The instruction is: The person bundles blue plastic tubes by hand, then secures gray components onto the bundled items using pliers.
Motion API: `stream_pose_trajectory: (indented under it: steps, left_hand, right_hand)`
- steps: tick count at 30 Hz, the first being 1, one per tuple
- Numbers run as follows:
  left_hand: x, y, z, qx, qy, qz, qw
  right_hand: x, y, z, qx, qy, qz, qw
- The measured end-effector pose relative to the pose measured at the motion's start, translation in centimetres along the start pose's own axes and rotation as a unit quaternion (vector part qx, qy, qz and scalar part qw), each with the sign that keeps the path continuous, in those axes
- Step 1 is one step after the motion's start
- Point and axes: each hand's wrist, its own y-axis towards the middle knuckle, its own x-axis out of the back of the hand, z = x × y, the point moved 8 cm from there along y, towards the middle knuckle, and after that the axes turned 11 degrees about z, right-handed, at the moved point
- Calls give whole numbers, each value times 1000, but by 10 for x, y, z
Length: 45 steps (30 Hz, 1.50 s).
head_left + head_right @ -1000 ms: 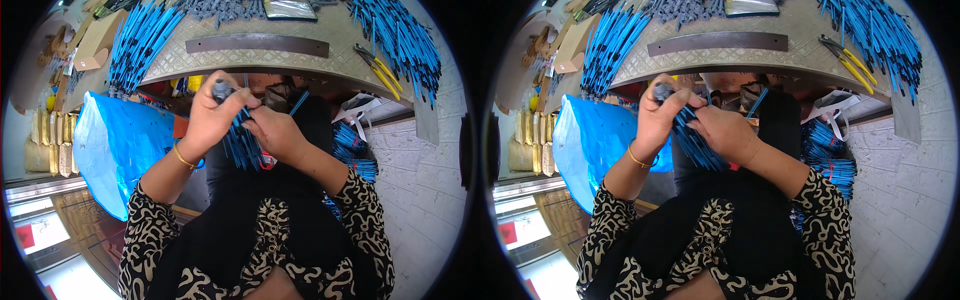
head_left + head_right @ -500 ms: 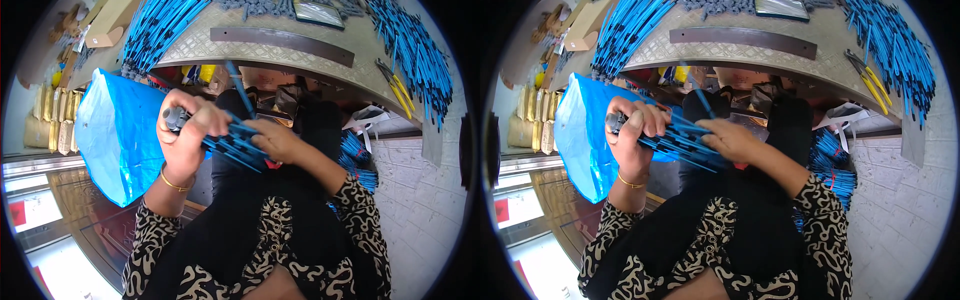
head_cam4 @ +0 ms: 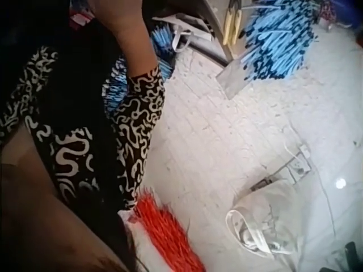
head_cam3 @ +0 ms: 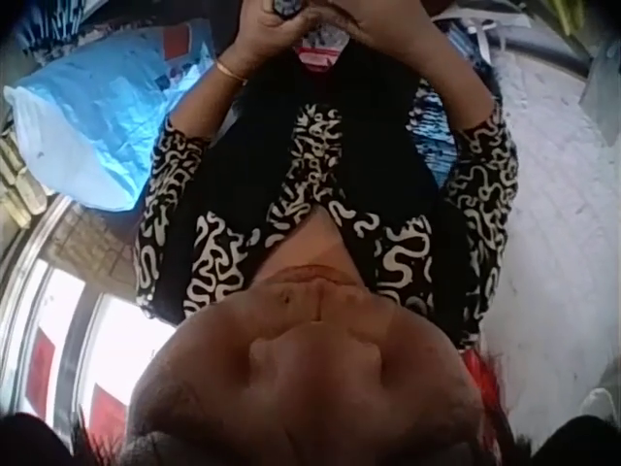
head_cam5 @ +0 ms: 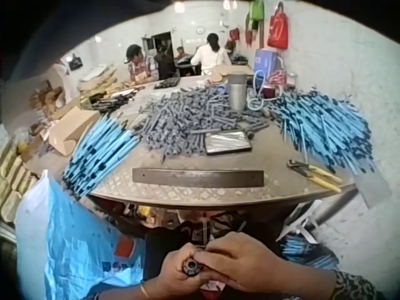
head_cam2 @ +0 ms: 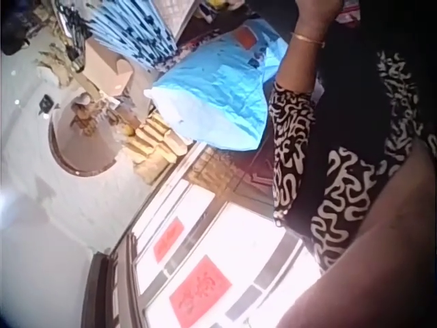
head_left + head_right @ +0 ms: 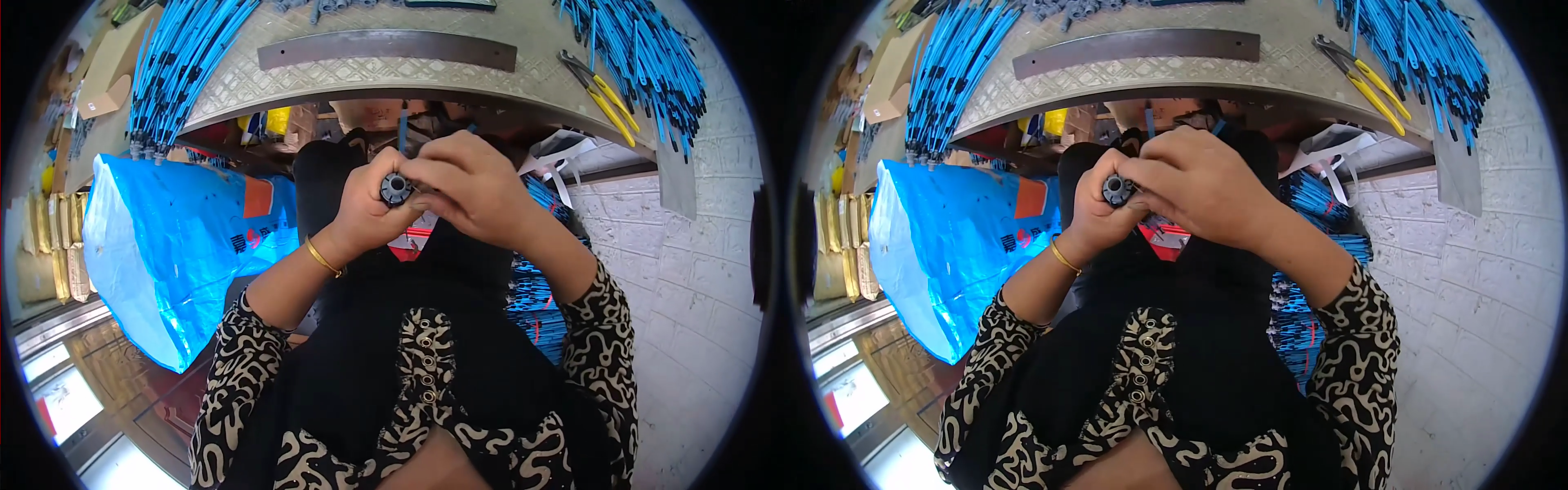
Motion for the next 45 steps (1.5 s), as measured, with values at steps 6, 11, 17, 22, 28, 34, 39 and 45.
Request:
stream_pose_trajectory:
  steps: [6, 11, 17, 22, 28, 34, 39, 45]
  left_hand:
    - [-3, -6, -1, 16, -14, 4, 1000]
    - [-8, 1, 14, 65, -13, 10, 998]
    - [-13, 8, 29, 60, 58, 20, 996]
    - [-5, 4, 44, 124, -93, 16, 988]
    - [-5, -2, 34, 124, -128, 29, 984]
    - [-2, -8, 30, 116, -109, 13, 987]
    - [-2, -3, 19, 89, -120, -13, 989]
    - [0, -8, 28, 92, -98, -18, 991]
  right_hand:
    - [-14, -2, 2, 111, -111, -17, 987]
    - [-31, -9, -14, 36, -49, -67, 996]
    - [-4, -35, -61, -91, -136, -12, 987]
    - [148, -107, -155, -282, -365, -63, 885]
    - [142, -106, -168, -295, -415, 66, 858]
    - [70, -45, -47, -155, -178, 129, 963]
    - [28, -25, -24, -58, -312, 190, 929]
    - [19, -17, -24, -45, -348, 160, 923]
